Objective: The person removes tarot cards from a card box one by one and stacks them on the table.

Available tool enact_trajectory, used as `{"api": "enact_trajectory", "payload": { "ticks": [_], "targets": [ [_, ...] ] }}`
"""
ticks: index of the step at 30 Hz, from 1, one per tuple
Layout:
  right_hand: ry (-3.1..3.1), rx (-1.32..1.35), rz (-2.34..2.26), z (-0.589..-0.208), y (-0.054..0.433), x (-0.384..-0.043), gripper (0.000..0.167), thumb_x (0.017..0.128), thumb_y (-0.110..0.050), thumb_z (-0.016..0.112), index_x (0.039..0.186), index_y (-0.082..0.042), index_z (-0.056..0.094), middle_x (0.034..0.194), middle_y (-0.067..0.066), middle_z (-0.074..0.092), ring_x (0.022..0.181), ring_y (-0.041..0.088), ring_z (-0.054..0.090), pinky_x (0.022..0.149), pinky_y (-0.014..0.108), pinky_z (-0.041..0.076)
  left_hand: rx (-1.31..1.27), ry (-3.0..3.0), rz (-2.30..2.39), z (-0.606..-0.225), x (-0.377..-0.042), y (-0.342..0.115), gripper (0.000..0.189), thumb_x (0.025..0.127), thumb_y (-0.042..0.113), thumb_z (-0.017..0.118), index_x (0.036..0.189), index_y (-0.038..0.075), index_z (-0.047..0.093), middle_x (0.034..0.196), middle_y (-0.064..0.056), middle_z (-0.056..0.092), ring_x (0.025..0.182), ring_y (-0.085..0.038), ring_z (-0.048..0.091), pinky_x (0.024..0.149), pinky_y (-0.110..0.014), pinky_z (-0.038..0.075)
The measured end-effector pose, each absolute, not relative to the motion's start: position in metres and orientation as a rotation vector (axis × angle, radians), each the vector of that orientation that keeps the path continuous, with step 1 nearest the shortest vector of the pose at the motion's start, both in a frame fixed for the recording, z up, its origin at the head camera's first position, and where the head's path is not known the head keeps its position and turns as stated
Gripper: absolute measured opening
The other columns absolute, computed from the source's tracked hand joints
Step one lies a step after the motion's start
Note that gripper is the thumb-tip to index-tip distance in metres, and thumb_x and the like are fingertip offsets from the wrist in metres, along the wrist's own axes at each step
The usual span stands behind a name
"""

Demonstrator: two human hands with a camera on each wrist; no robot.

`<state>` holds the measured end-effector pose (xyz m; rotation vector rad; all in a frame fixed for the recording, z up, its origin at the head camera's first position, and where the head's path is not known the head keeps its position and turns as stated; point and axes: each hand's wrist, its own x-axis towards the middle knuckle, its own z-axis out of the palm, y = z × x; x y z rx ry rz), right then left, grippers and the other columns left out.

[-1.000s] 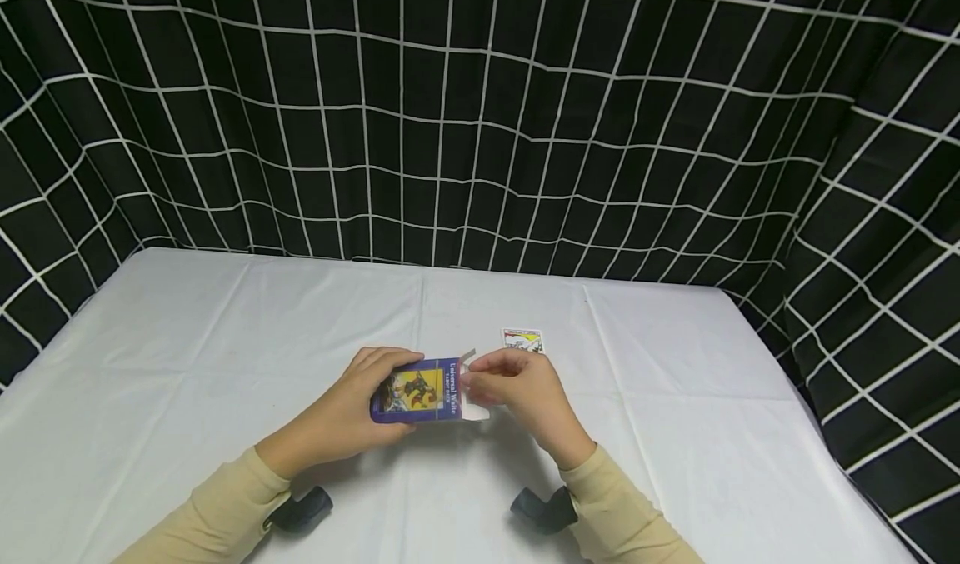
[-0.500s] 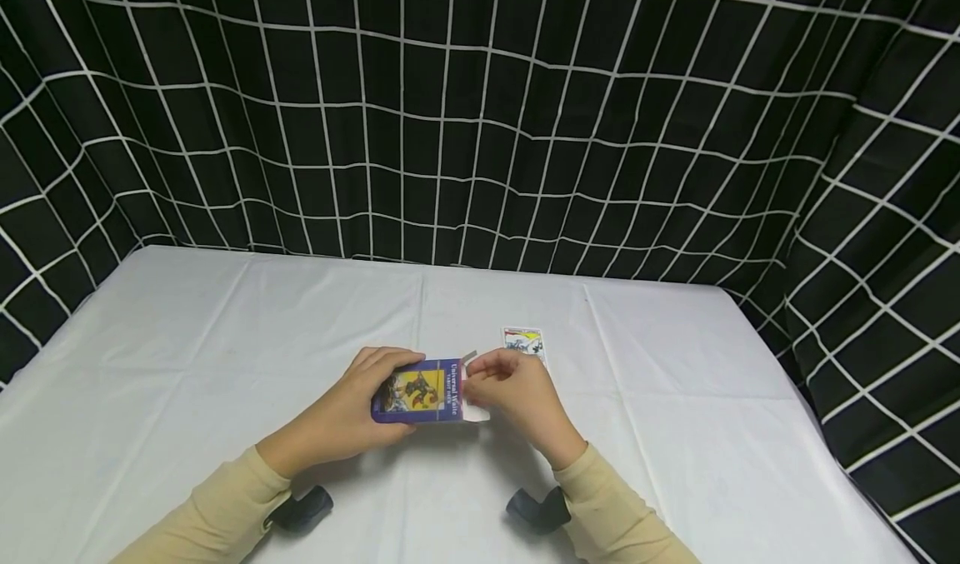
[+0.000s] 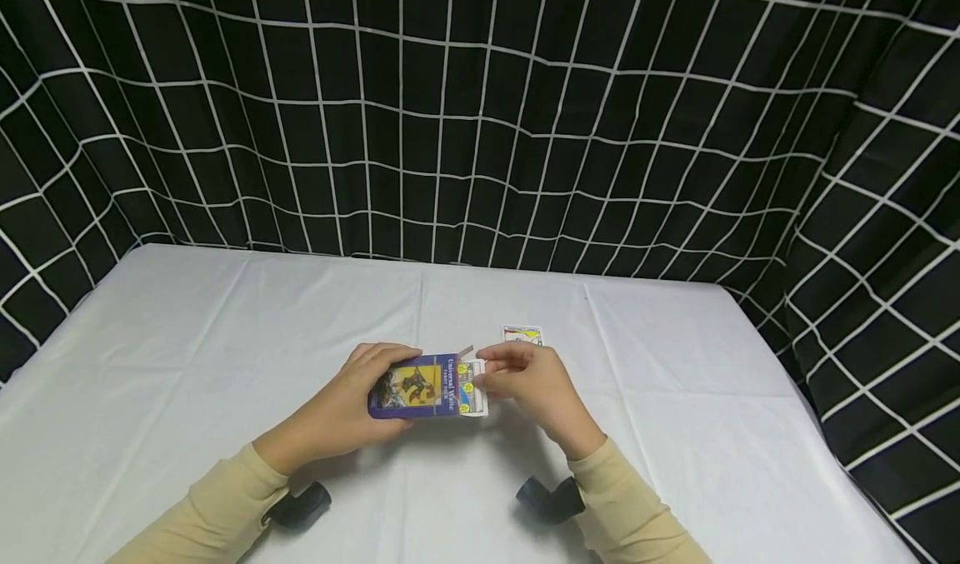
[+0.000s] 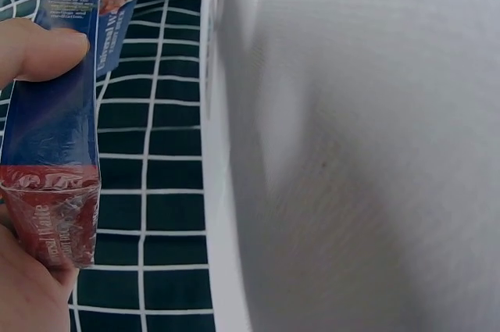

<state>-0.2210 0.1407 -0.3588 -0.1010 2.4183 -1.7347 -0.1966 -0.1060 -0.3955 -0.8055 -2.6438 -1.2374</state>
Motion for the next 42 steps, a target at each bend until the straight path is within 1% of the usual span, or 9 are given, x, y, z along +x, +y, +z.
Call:
{"api": "enact_trajectory", "payload": {
  "ticks": [4, 7, 13, 17, 27, 34, 42],
  "targets": [
    [2.431, -0.12, -1.687, -0.357, 0.147, -0.223, 0.034, 0.077, 0.002, 0.075, 0.11, 0.006, 0.07, 0.084, 0.005, 0.068, 0.074, 0.009, 0.064, 0.077, 0.036, 0.06, -0.803, -2.655, -1.235, -0.395, -0.196, -0.107, 0.078, 0.072, 0.014, 0.084, 0.141, 0.012, 0.05, 0.138, -0.003, 0.054, 0.127, -0.022, 0.043, 0.103, -0.046, 0.042],
    [2.433, -0.129, -1.666, -0.354, 0.152, -0.225, 0.034, 0.077, 0.002, 0.075, 0.111, 0.006, 0.07, 0.086, 0.006, 0.069, 0.075, 0.009, 0.065, 0.076, 0.034, 0.06, -0.803, -2.657, -1.234, -0.394, -0.196, -0.107, 0.077, 0.072, 0.013, 0.084, 0.141, 0.011, 0.05, 0.138, -0.004, 0.054, 0.127, -0.023, 0.043, 0.104, -0.047, 0.042],
    [2.437, -0.136, -1.661, -0.349, 0.159, -0.228, 0.03, 0.081, -0.002, 0.074, 0.108, 0.008, 0.07, 0.094, 0.012, 0.073, 0.072, 0.009, 0.067, 0.073, 0.03, 0.06, -0.798, -2.658, -1.231, -0.394, -0.196, -0.108, 0.077, 0.073, 0.014, 0.084, 0.141, 0.01, 0.05, 0.138, -0.004, 0.053, 0.128, -0.023, 0.043, 0.105, -0.048, 0.042],
    [2.449, -0.151, -1.665, -0.347, 0.164, -0.23, 0.027, 0.082, -0.002, 0.073, 0.107, 0.009, 0.071, 0.097, 0.012, 0.073, 0.071, 0.008, 0.067, 0.071, 0.028, 0.06, -0.79, -2.658, -1.231, -0.394, -0.197, -0.109, 0.077, 0.072, 0.014, 0.084, 0.141, 0.009, 0.049, 0.139, -0.006, 0.053, 0.128, -0.024, 0.043, 0.106, -0.05, 0.042],
    [2.5, -0.162, -1.593, -0.34, 0.178, -0.232, 0.024, 0.085, -0.008, 0.074, 0.103, 0.008, 0.072, 0.086, 0.006, 0.074, 0.065, 0.009, 0.064, 0.065, 0.024, 0.057, -0.802, -2.65, -1.219, -0.395, -0.198, -0.109, 0.077, 0.073, 0.014, 0.084, 0.141, 0.012, 0.049, 0.139, -0.004, 0.053, 0.128, -0.023, 0.043, 0.104, -0.049, 0.042],
    [2.512, -0.176, -1.564, -0.333, 0.188, -0.233, 0.026, 0.086, -0.008, 0.074, 0.105, 0.009, 0.071, 0.086, 0.005, 0.073, 0.066, 0.007, 0.064, 0.066, 0.023, 0.057, -0.784, -2.653, -1.219, -0.395, -0.197, -0.109, 0.078, 0.072, 0.014, 0.085, 0.142, 0.009, 0.049, 0.14, -0.008, 0.052, 0.129, -0.026, 0.044, 0.106, -0.052, 0.042],
    [2.534, -0.167, -1.53, -0.325, 0.199, -0.236, 0.03, 0.087, -0.006, 0.071, 0.111, 0.011, 0.068, 0.091, 0.01, 0.074, 0.068, 0.007, 0.066, 0.067, 0.022, 0.057, -0.773, -2.647, -1.231, -0.394, -0.197, -0.109, 0.078, 0.072, 0.013, 0.085, 0.141, 0.01, 0.049, 0.141, -0.007, 0.052, 0.127, -0.023, 0.043, 0.105, -0.05, 0.042]
  ]
}}
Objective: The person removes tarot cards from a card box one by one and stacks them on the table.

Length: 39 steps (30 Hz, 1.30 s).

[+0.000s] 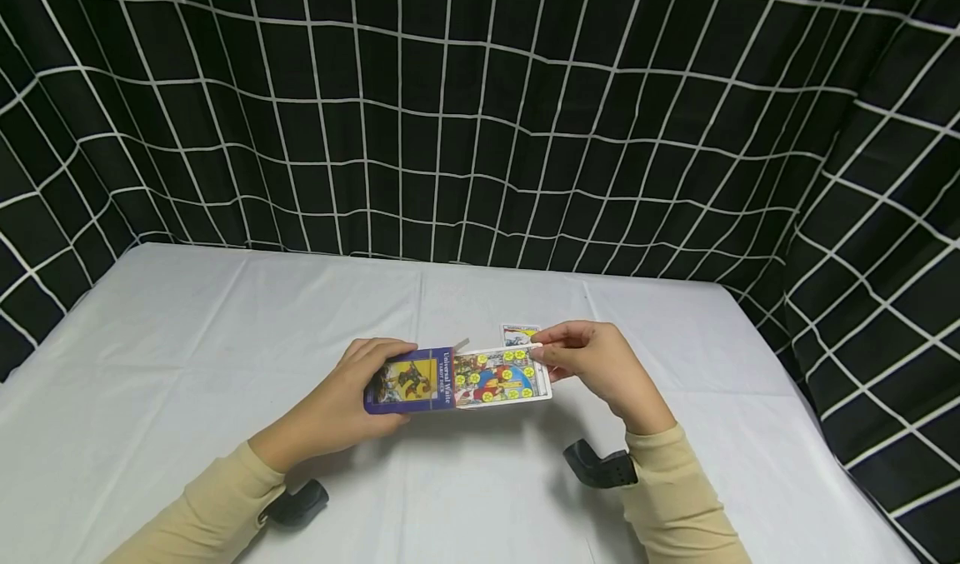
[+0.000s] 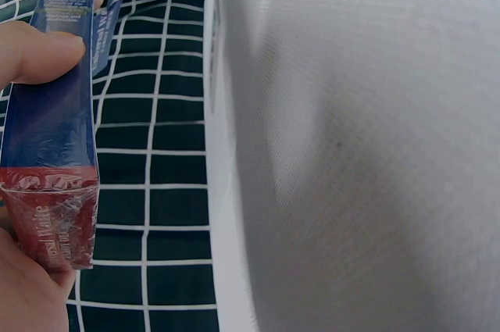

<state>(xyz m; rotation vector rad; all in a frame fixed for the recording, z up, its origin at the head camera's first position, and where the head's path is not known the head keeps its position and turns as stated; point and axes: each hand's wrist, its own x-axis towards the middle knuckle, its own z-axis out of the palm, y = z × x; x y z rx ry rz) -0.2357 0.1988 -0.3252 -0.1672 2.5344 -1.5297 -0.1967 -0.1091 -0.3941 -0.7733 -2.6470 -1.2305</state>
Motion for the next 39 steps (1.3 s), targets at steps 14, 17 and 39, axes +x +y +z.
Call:
{"api": "enact_trajectory", "payload": {
  "ticks": [14, 17, 39],
  "targets": [
    [2.538, -0.178, -1.505, -0.317, 0.215, -0.237, 0.032, 0.088, -0.008, 0.071, 0.113, 0.013, 0.067, 0.081, -0.001, 0.072, 0.067, 0.006, 0.064, 0.067, 0.023, 0.057, -0.762, -2.632, -1.282, -0.392, -0.198, -0.109, 0.08, 0.071, 0.012, 0.085, 0.142, 0.009, 0.049, 0.142, -0.008, 0.052, 0.128, -0.025, 0.043, 0.106, -0.051, 0.04],
    [2.539, -0.185, -1.484, -0.316, 0.217, -0.237, 0.031, 0.089, -0.008, 0.07, 0.111, 0.013, 0.066, 0.078, -0.004, 0.071, 0.068, 0.007, 0.063, 0.065, 0.024, 0.057, -0.763, -2.634, -1.287, -0.391, -0.198, -0.109, 0.08, 0.071, 0.011, 0.085, 0.142, 0.009, 0.049, 0.142, -0.008, 0.052, 0.128, -0.025, 0.042, 0.106, -0.051, 0.04],
    [2.382, -0.177, -1.534, -0.31, 0.229, -0.237, 0.028, 0.089, -0.004, 0.066, 0.107, 0.016, 0.06, 0.078, -0.004, 0.068, 0.069, 0.007, 0.066, 0.073, 0.028, 0.06, -0.768, -2.634, -1.278, -0.392, -0.197, -0.11, 0.079, 0.072, 0.011, 0.085, 0.142, 0.009, 0.049, 0.142, -0.008, 0.052, 0.127, -0.024, 0.043, 0.105, -0.05, 0.041]
  ]
}}
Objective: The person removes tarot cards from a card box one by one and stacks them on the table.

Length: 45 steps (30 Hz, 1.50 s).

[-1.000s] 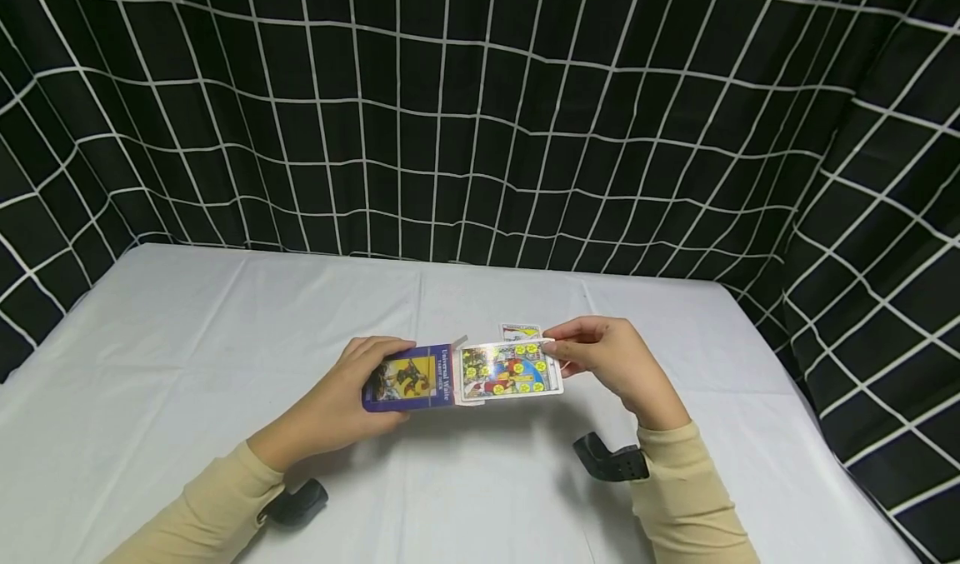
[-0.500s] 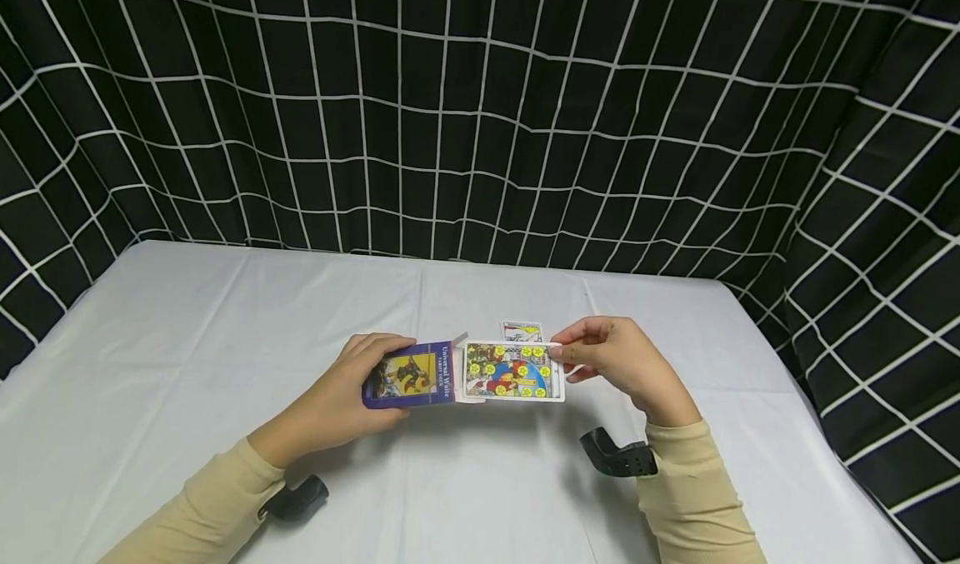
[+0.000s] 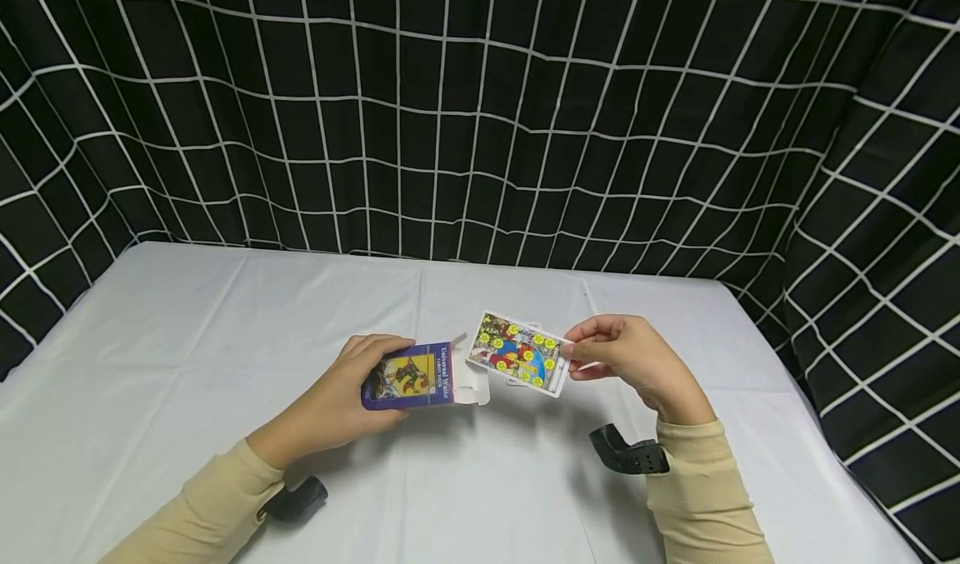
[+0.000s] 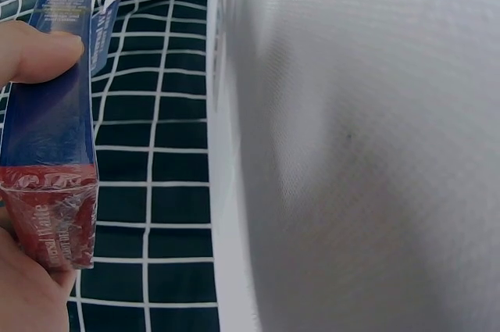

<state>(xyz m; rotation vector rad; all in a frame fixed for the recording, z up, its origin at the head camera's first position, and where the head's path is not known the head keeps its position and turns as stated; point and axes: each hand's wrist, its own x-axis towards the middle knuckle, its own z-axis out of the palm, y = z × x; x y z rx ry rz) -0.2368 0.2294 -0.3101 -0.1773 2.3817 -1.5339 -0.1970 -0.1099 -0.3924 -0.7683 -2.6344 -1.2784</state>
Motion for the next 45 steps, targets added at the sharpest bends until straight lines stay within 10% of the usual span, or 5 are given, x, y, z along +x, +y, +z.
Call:
{"api": "enact_trajectory", "payload": {
  "ticks": [12, 22, 45],
  "targets": [
    [2.317, -0.127, -1.615, -0.318, 0.236, -0.243, 0.043, 0.087, 0.0, 0.063, 0.123, 0.022, 0.051, 0.08, 0.0, 0.071, 0.073, 0.007, 0.07, 0.072, 0.027, 0.06, -0.763, -2.634, -1.281, -0.393, -0.197, -0.11, 0.079, 0.071, 0.011, 0.085, 0.141, 0.008, 0.049, 0.141, -0.009, 0.053, 0.127, -0.025, 0.043, 0.105, -0.05, 0.04],
    [2.236, 0.005, -1.698, -0.333, 0.235, -0.252, 0.013, 0.088, 0.005, 0.064, 0.098, 0.01, 0.056, 0.073, 0.003, 0.072, 0.068, 0.009, 0.072, 0.066, 0.023, 0.059, -0.767, -2.633, -1.263, -0.395, -0.198, -0.109, 0.077, 0.072, 0.011, 0.084, 0.141, 0.009, 0.05, 0.14, -0.008, 0.054, 0.125, -0.024, 0.044, 0.103, -0.049, 0.042],
    [2.265, 0.081, -1.682, -0.352, 0.234, -0.261, 0.027, 0.092, -0.002, 0.064, 0.109, 0.018, 0.06, 0.071, -0.002, 0.07, 0.062, 0.003, 0.066, 0.062, 0.02, 0.057, -0.765, -2.649, -1.258, -0.396, -0.197, -0.11, 0.078, 0.072, 0.012, 0.085, 0.142, 0.008, 0.049, 0.141, -0.007, 0.053, 0.126, -0.024, 0.043, 0.105, -0.05, 0.04]
  ]
}}
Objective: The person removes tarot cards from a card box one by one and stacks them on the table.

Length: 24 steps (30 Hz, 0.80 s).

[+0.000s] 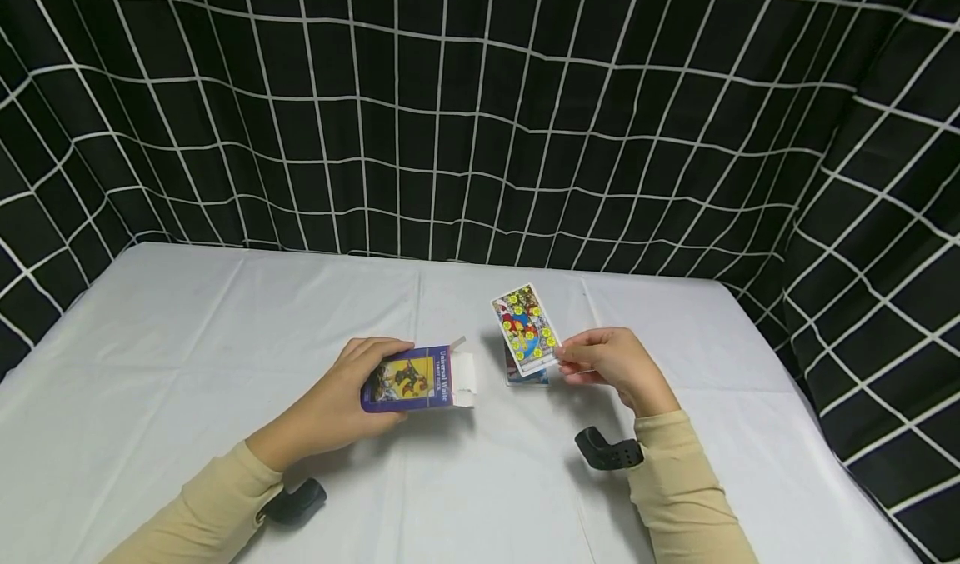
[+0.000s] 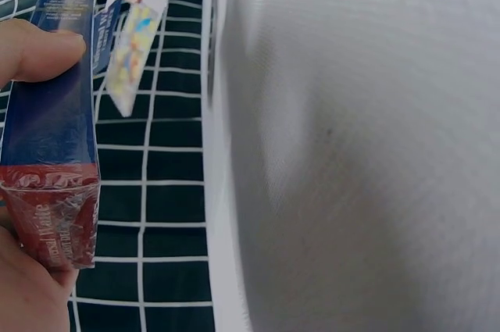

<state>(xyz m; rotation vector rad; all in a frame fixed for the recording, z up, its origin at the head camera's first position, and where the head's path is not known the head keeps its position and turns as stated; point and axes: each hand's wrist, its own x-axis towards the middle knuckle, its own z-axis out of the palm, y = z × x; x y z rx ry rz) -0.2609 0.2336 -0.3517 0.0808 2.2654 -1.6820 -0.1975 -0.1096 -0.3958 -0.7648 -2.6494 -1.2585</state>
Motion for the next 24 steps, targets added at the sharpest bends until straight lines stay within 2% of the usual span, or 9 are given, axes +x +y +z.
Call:
{"api": "enact_trajectory", "payload": {
  "ticks": [3, 10, 15, 24],
  "targets": [
    [2.213, 0.129, -1.691, -0.357, 0.235, -0.264, 0.025, 0.091, 0.001, 0.064, 0.108, 0.018, 0.059, 0.067, 0.0, 0.07, 0.06, 0.004, 0.068, 0.062, 0.019, 0.057, -0.769, -2.651, -1.26, -0.396, -0.197, -0.109, 0.079, 0.072, 0.012, 0.085, 0.142, 0.008, 0.049, 0.141, -0.008, 0.052, 0.127, -0.024, 0.043, 0.106, -0.051, 0.04],
    [2.094, 0.199, -1.704, -0.371, 0.237, -0.27, 0.011, 0.089, 0.002, 0.065, 0.097, 0.009, 0.062, 0.067, 0.004, 0.072, 0.063, 0.008, 0.071, 0.063, 0.021, 0.058, -0.766, -2.658, -1.264, -0.397, -0.197, -0.109, 0.079, 0.072, 0.012, 0.084, 0.142, 0.009, 0.048, 0.142, -0.008, 0.052, 0.128, -0.025, 0.042, 0.106, -0.051, 0.04],
    [2.036, 0.22, -1.714, -0.378, 0.238, -0.273, 0.013, 0.09, 0.002, 0.064, 0.099, 0.01, 0.059, 0.068, 0.004, 0.071, 0.063, 0.009, 0.071, 0.064, 0.02, 0.058, -0.771, -2.642, -1.253, -0.397, -0.198, -0.109, 0.078, 0.072, 0.011, 0.084, 0.142, 0.009, 0.049, 0.14, -0.008, 0.053, 0.127, -0.026, 0.043, 0.106, -0.052, 0.04],
    [2.012, 0.241, -1.684, -0.386, 0.238, -0.275, 0.009, 0.09, 0.002, 0.064, 0.095, 0.008, 0.062, 0.066, 0.005, 0.071, 0.061, 0.009, 0.071, 0.063, 0.02, 0.057, -0.767, -2.655, -1.271, -0.397, -0.197, -0.109, 0.079, 0.072, 0.011, 0.085, 0.142, 0.009, 0.049, 0.141, -0.007, 0.052, 0.127, -0.024, 0.042, 0.106, -0.05, 0.04]
  ]
}}
